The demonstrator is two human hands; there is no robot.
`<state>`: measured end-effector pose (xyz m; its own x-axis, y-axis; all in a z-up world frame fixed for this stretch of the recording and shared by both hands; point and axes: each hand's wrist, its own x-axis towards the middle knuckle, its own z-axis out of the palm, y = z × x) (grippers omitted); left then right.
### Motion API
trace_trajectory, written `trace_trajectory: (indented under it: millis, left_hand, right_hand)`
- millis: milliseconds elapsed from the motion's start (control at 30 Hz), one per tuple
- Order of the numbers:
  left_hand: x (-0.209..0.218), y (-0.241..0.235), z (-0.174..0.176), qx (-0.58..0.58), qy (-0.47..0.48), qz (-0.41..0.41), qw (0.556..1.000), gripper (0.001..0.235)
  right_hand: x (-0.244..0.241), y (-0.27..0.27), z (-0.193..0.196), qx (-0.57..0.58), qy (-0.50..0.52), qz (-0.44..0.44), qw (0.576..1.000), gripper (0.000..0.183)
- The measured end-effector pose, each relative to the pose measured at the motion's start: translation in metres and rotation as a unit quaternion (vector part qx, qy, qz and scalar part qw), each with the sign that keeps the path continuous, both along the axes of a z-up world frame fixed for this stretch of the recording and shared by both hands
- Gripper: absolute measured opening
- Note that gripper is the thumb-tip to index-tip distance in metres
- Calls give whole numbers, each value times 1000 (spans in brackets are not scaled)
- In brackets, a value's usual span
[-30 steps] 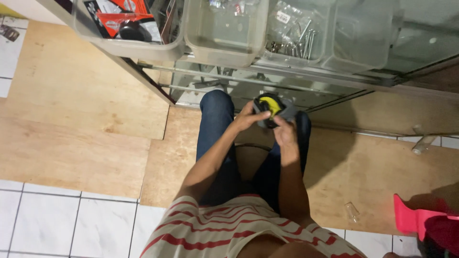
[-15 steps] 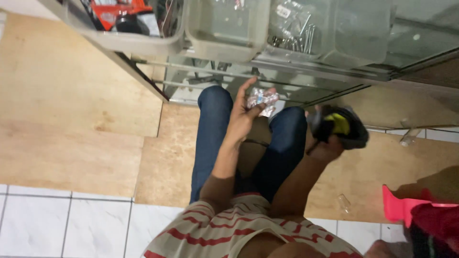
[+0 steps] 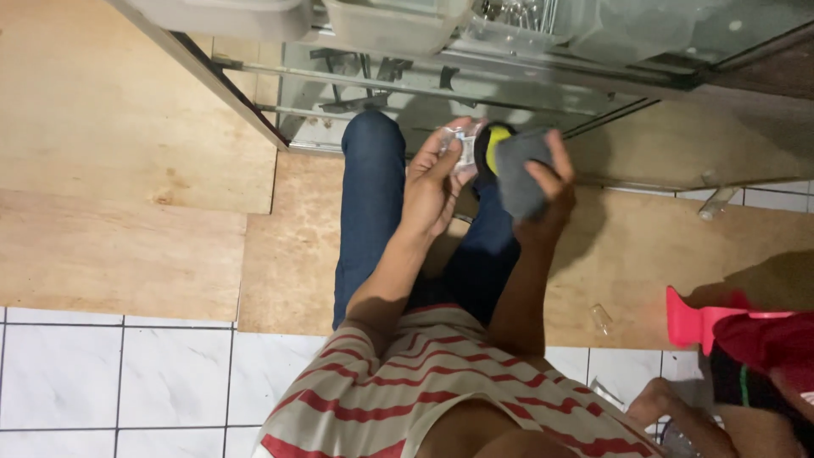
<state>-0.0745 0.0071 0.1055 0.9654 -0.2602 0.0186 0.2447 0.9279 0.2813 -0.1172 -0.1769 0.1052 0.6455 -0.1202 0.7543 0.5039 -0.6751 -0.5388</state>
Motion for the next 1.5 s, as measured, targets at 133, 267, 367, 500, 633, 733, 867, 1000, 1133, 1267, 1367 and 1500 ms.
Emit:
trace_trajectory:
  millis: [133,267,367,500,633,733,867,1000,1133,1267,1367,1500]
  left_hand:
    - [-15,-9,6,72,-7,26,997,35]
    - [-20,-24,9,100,-27,-33,994,36]
    - [-28,-36,13,30,-8,-98,995,35]
    - [-41,-32,32,-56,-25,-123,990,36]
    - [-45,-36,21,-105,-3,-137,985,35]
    - [-44,-34,17,-88,47,-156,983,35]
    - [-38,-24,33,-86,28,-119,989,37]
    - [-40,-21,28,-80,22,-98,992,39]
    - [-38,-17,32,-5,104,-123,987,45]
    - [-32,-17,34,-107,39,-96,989,40]
    - [-31,-22,25,-103,52,-91,989,40]
    - [-32,-15,34,-101,67,-110,987,40]
  right_hand:
    - [-16,6,23,-86,73,94,989,39]
    - [-35,-41,52,-166,73,76,981,35]
    - [-55,-67,85,-256,38,73,963,39]
    - [-68,-102,76,-265,220,129,930,65]
    - [-36,-95,100,-402,241,66,881,65]
    - [-19,-67,150,-496,71,55,863,60]
    - [-33,-65,136,-450,108,146,874,53]
    - [-38,-61,115,-572,95,239,779,58]
    - [-13,-70,121,-453,135,148,869,46]
    - [-14,-69,132,-432,72,76,896,54]
    - [-34,-80,106,-353,141,102,919,58]
    - [-32,-64,99,-518,36,290,804,56]
